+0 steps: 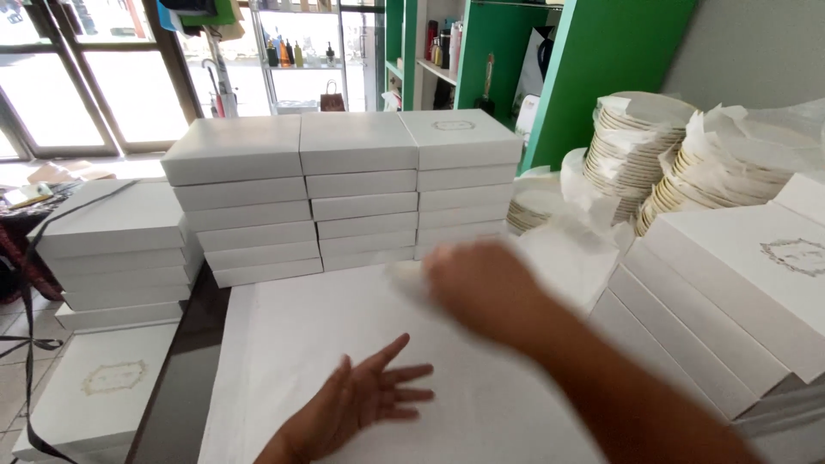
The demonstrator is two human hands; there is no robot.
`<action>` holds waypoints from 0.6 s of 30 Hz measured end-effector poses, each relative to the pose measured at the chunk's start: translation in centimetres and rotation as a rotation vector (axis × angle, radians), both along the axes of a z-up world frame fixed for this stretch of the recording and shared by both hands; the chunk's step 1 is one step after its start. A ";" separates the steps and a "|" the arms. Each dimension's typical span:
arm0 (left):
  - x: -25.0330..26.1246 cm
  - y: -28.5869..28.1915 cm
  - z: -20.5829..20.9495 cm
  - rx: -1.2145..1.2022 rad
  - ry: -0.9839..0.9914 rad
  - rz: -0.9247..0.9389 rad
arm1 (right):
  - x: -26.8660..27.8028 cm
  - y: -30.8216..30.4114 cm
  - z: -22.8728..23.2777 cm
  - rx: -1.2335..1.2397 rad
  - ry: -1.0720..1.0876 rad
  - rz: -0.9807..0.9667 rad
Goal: Wrapping ceramic plates in protective paper and placing them into individual white boxes.
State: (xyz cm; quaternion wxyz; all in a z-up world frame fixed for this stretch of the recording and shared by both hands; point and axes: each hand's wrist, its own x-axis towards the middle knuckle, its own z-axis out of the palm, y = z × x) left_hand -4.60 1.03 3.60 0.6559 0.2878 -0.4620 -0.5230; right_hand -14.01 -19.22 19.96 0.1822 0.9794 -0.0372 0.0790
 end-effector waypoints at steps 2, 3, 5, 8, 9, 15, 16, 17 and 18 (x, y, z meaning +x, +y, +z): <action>-0.5 -0.2 0.9 0.012 0.088 -0.014 | -0.9 2.4 -3.2 0.025 -0.020 0.079; -0.8 -0.2 1.2 0.031 0.181 -0.031 | -1.5 3.6 -5.0 0.058 -0.037 0.154; -0.8 -0.3 0.5 0.107 0.260 0.016 | -2.4 5.3 -7.2 0.051 -0.029 0.193; -1.7 -0.7 1.5 0.325 0.364 0.155 | -3.2 6.2 -10.3 0.047 -0.021 0.231; -2.0 -1.2 2.3 0.461 0.385 0.243 | -3.2 6.0 -11.1 0.043 -0.023 0.228; -1.5 -1.7 2.5 0.637 0.602 0.485 | -3.1 7.3 -17.7 -0.033 -0.324 0.357; -1.6 -1.5 3.0 0.641 0.607 0.486 | -3.0 8.3 -18.9 -0.029 -0.319 0.358; -1.7 -1.3 3.6 0.698 0.548 0.525 | -2.9 9.3 -19.9 -0.051 -0.401 0.327; -1.8 -1.2 4.2 0.754 0.488 0.564 | -2.8 10.2 -21.0 -0.073 -0.483 0.295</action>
